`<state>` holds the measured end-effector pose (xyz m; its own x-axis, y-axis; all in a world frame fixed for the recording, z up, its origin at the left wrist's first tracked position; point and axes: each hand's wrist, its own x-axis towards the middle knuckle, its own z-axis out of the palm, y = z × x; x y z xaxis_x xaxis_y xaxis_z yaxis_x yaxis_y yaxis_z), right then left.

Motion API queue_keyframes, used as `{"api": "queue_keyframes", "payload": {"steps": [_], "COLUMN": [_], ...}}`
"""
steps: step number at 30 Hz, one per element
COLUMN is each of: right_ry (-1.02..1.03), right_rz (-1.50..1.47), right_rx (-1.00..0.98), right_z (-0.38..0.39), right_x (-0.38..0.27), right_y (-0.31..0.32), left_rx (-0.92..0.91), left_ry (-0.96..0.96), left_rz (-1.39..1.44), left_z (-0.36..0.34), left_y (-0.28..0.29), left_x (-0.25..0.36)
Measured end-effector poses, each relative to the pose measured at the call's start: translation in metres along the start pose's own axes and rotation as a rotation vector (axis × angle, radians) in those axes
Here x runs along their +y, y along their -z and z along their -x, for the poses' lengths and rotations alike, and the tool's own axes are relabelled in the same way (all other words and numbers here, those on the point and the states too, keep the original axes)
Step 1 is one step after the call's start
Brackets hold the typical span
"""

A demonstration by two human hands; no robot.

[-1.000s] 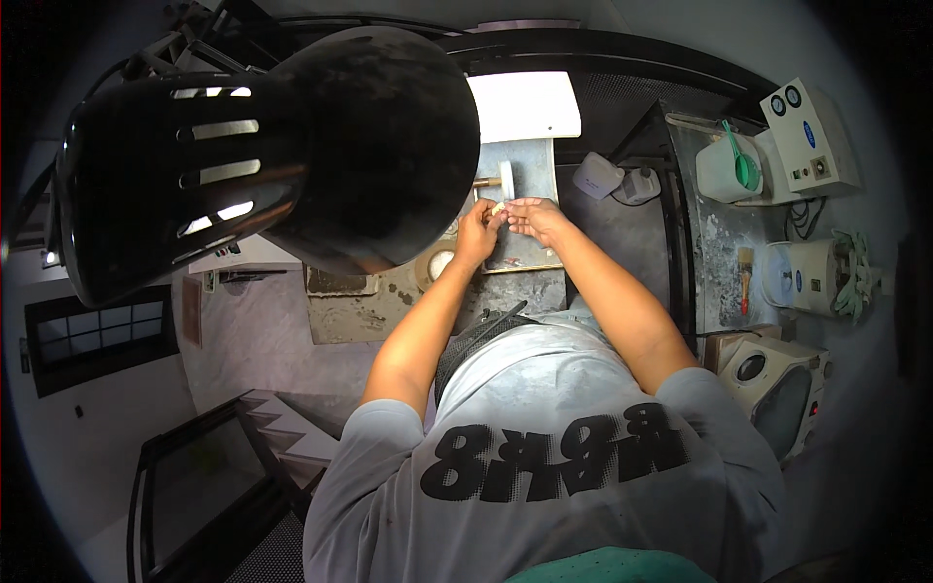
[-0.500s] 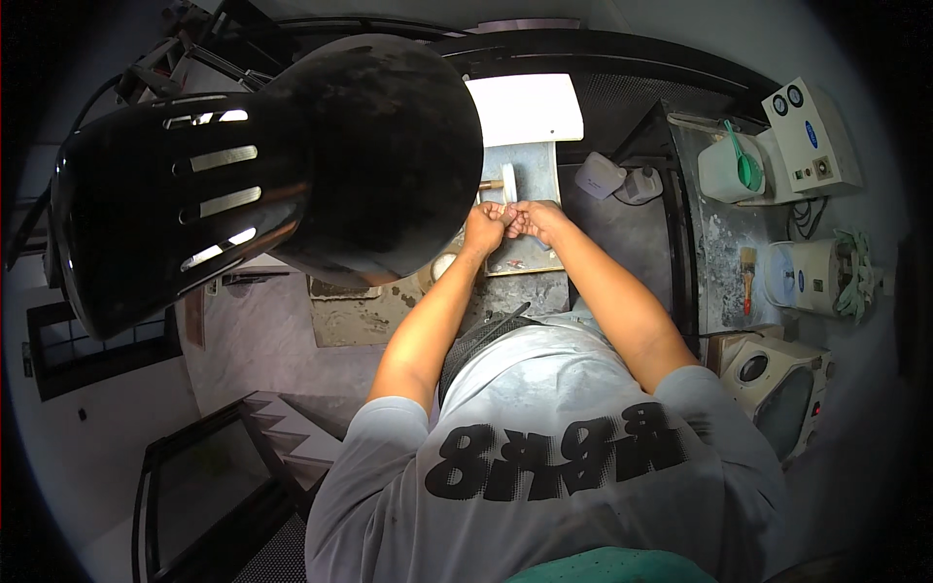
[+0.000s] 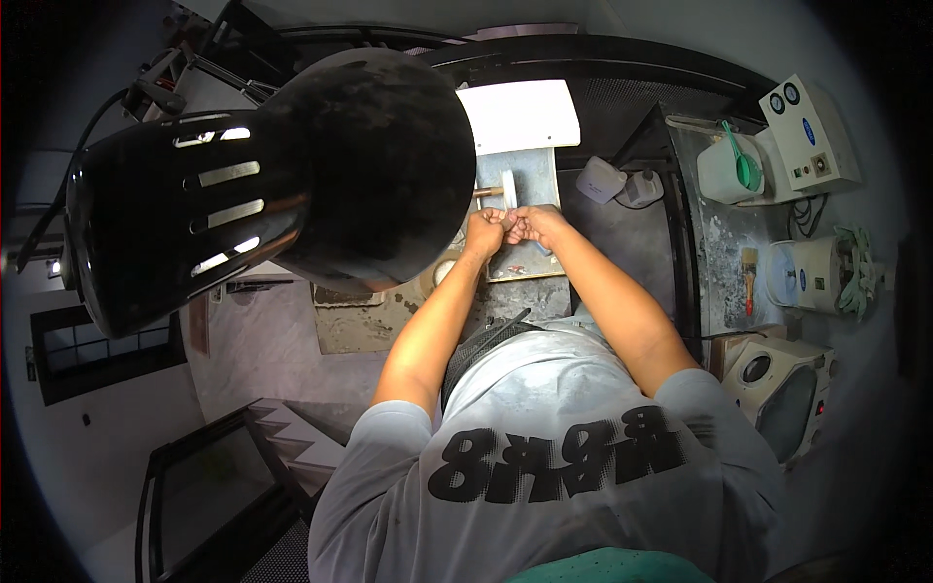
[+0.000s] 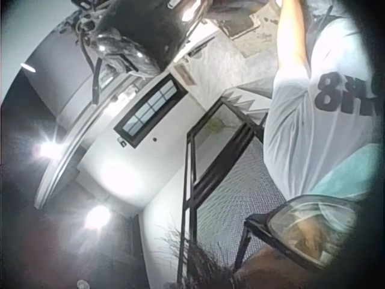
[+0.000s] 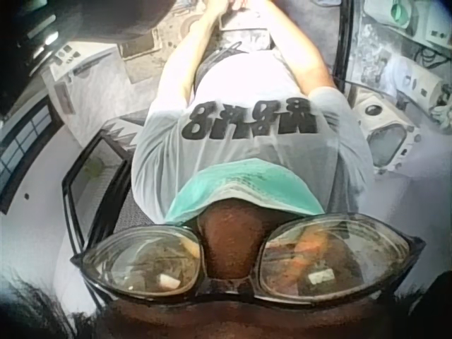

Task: The person polishes a partial denture framework by holding it against a rotating buffing wheel on a laboratory lathe. The person turns the denture over and presses different sections against the wheel to reach various surfaces.

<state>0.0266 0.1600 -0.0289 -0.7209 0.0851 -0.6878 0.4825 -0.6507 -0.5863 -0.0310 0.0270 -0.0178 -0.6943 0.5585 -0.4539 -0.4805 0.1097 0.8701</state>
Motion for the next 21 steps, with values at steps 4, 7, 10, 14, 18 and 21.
{"api": "queue_keyframes", "payload": {"steps": [4,7,10,14,18,21], "right_ry": [0.015,0.033,0.031,-0.014,-0.023,-0.037], "right_rz": [0.039,0.086,0.041,-0.012,-0.039,-0.008], "right_rx": [0.021,-0.042,-0.032,-0.029,-0.061,-0.053], "right_z": [0.011,0.015,0.009,0.002,-0.005,-0.001], "right_x": [-0.005,-0.009,-0.006,0.000,0.002,-0.001], "right_y": [-0.012,-0.015,-0.011,-0.005,0.006,0.000], "left_rx": [0.049,0.075,0.083,0.098,0.035,0.033], "left_ry": [-0.121,-0.196,-0.227,-0.204,-0.112,-0.056], "left_rz": [0.025,-0.052,-0.158,-0.142,-0.013,-0.005], "left_z": [0.008,0.007,0.006,0.002,0.001,0.004], "left_y": [0.004,0.009,0.008,0.005,-0.001,0.002], "left_x": [-0.009,-0.013,-0.014,-0.016,-0.010,-0.004]}}
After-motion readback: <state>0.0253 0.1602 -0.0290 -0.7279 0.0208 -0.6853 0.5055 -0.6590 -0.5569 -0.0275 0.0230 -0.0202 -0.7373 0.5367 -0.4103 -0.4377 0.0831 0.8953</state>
